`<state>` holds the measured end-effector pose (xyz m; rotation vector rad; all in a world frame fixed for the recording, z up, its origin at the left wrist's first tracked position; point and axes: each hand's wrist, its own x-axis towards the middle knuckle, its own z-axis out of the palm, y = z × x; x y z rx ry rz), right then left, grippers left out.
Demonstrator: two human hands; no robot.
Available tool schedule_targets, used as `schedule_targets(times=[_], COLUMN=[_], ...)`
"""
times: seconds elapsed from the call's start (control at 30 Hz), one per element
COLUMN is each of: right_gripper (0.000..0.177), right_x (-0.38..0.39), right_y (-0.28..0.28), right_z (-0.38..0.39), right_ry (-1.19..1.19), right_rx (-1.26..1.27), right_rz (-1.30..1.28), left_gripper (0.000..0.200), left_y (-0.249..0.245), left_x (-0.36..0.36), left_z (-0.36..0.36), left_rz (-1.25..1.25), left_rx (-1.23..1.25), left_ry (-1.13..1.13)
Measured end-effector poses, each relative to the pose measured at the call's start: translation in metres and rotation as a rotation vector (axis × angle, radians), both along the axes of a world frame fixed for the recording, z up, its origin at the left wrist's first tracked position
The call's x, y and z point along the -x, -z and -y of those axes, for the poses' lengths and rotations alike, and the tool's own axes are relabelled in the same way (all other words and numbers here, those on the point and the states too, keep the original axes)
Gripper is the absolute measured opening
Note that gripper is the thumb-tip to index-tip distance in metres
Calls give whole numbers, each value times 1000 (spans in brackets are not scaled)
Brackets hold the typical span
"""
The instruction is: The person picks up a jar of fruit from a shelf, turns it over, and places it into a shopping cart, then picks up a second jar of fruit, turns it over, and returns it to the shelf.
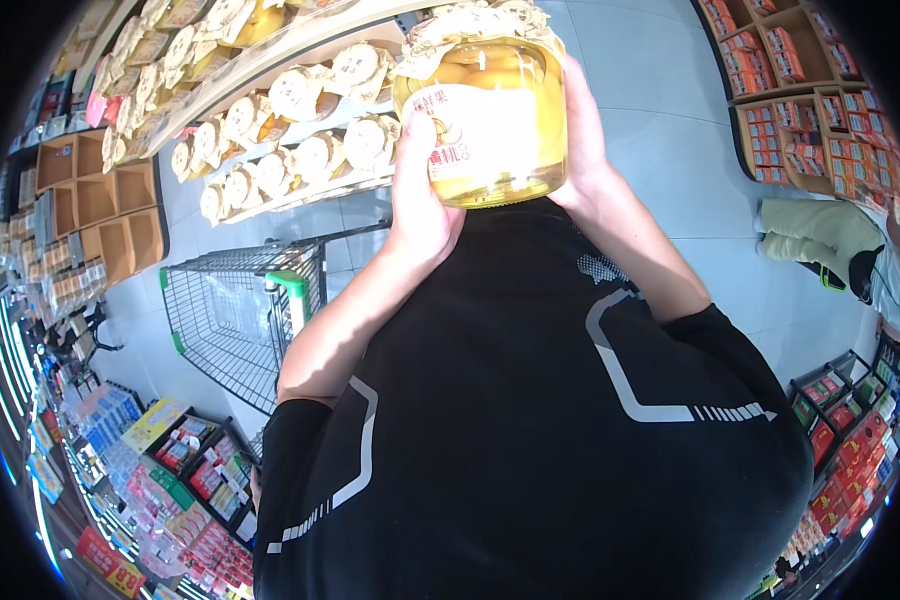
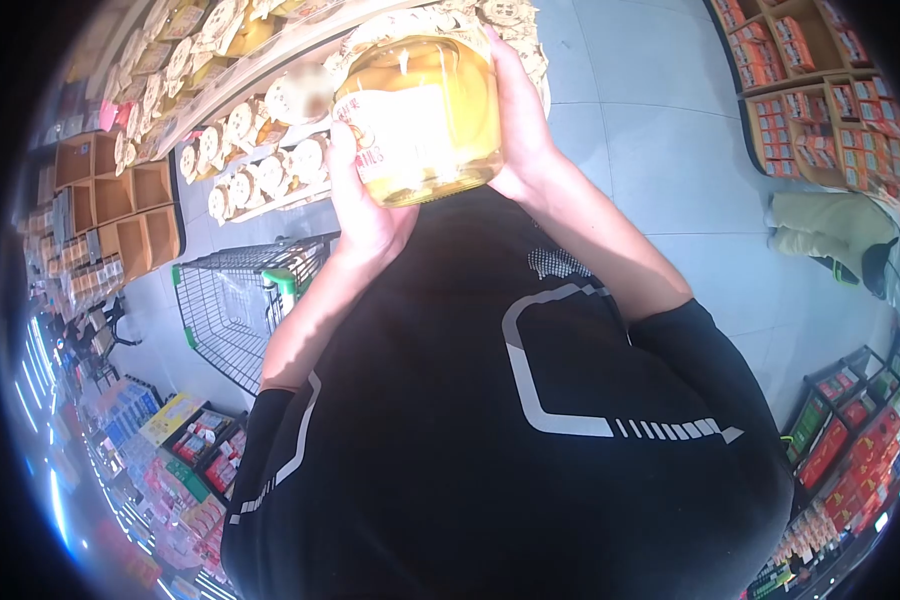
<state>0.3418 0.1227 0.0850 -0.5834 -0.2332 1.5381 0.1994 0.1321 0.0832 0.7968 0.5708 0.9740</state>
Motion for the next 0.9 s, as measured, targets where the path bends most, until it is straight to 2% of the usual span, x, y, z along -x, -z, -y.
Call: schedule_targets(times=[0.5,0.57,0.77,0.9], right_gripper=[52,52,59,60], right_x=[-40,-44,-58,-57], right_y=[9,14,28,37], right_z=[0,-4,-13,-24], right_ry=[129,172,-5,-126], right_rx=[98,86,-48,-31], right_rz=[33,-57,-200,-309], left_gripper=[50,50,52,51], left_y=[6,6,6,8], left_x=[-45,-49,-54,-53], left_z=[-14,-17,-22,-24], left_rz=[25,3,-28,-31], left_rx=[65,74,84,104], left_ry=[72,66,24,-57])
